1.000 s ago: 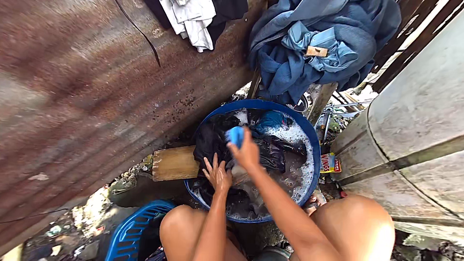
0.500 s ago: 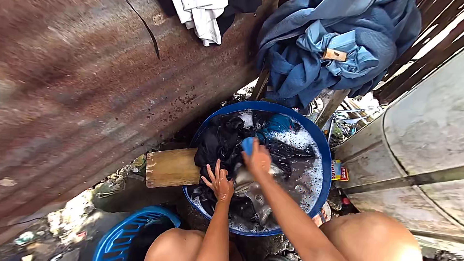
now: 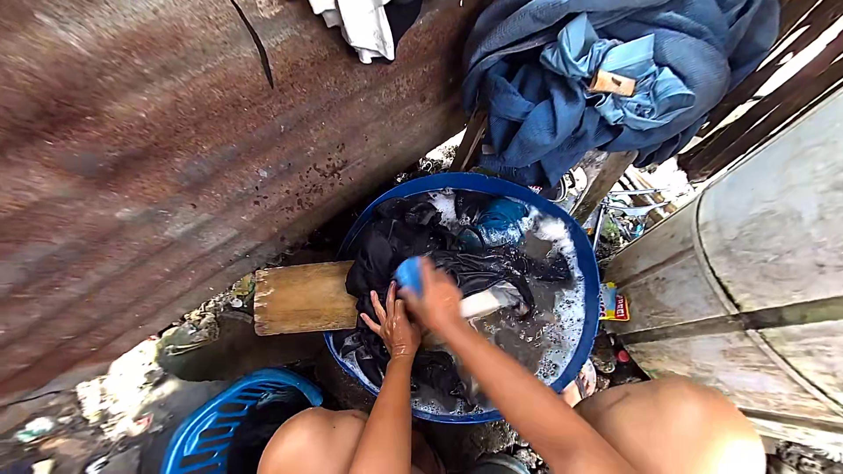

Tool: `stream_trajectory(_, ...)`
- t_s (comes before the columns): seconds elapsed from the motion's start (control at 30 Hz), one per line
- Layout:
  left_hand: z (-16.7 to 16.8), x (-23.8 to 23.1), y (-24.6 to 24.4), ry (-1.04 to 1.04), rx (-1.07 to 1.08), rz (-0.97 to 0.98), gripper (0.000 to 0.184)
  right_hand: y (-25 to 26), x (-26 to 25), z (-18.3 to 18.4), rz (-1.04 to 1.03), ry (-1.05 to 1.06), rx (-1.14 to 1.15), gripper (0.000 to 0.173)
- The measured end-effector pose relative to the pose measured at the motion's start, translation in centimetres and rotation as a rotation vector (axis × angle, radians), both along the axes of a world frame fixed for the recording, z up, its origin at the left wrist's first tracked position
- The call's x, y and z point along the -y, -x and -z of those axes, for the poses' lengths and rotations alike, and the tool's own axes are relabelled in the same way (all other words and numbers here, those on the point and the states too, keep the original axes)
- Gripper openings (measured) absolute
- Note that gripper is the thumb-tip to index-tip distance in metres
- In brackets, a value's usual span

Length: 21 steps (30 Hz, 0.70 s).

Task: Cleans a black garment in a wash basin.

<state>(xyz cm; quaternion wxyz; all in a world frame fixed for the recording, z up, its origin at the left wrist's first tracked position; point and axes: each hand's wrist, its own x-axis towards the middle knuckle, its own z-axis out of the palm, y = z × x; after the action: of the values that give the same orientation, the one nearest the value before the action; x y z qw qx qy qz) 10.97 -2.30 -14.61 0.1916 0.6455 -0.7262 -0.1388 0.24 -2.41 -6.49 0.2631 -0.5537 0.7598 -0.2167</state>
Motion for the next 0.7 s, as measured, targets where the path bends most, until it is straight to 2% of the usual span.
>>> stream_trajectory(0.03,0.1,-0.2,-0.2,-0.019,0.026,-0.009,0.044,-1.7,-0.3,0.2,-0.135,-0.006,-0.023,0.070)
stream_trajectory(0.07,0.0,-0.2,-0.4,-0.016,0.015,0.005,0.042,-1.4,-0.4,0.4,-0.193,-0.017,-0.061,0.066)
stream_trajectory(0.1,-0.1,0.0,-0.5,0.023,-0.047,0.020,0.029,0.6,-0.2,0.6,-0.174,-0.035,-0.092,0.065)
stream_trajectory(0.13,-0.2,0.1,-0.4,0.037,-0.076,0.030,0.020,3.6,0.1,1.0,-0.101,-0.047,-0.114,0.067)
stream_trajectory(0.2,-0.3,0.0,-0.1,-0.003,-0.076,0.032,0.018,9.9,0.3,2.2,0.124,-0.060,-0.142,0.070)
stream_trajectory(0.27,-0.4,0.0,0.4,-0.023,-0.070,0.037,0.018,13.7,0.4,3.0,0.357,-0.106,-0.092,0.075)
stream_trajectory(0.33,-0.5,0.1,0.6,-0.028,-0.062,0.025,0.017,11.4,0.7,2.3,0.394,-0.078,-0.054,0.077)
stream_trajectory(0.37,-0.5,0.1,0.8,-0.021,-0.058,0.021,0.017,8.3,0.7,1.5,0.322,-0.051,-0.040,0.076)
stream_trajectory(0.4,-0.4,0.2,0.9,-0.023,-0.044,0.017,0.020,4.7,0.7,1.1,0.198,-0.027,-0.039,0.075)
stream_trajectory(0.43,-0.3,0.1,0.8,-0.034,-0.007,0.013,0.030,1.5,0.5,0.9,0.045,-0.025,-0.032,0.073)
stream_trajectory(0.47,-0.2,-0.1,0.5,-0.052,0.053,0.016,0.042,-0.5,0.3,0.8,-0.091,-0.035,-0.026,0.068)
stream_trajectory(0.5,-0.2,-0.1,0.3,-0.049,0.045,0.019,0.041,-0.6,0.4,0.7,-0.161,-0.054,-0.042,0.065)
stream_trajectory(0.57,-0.1,0.1,0.3,-0.001,-0.063,0.029,0.019,3.5,0.8,1.2,-0.070,-0.054,-0.093,0.068)
stream_trajectory(0.63,-0.1,0.1,0.5,-0.005,-0.082,0.037,0.015,9.8,0.7,1.8,0.116,-0.076,-0.144,0.070)
stream_trajectory(0.7,-0.1,0.0,0.7,-0.018,-0.069,0.038,0.017,14.9,0.3,2.0,0.268,-0.205,-0.163,0.073)
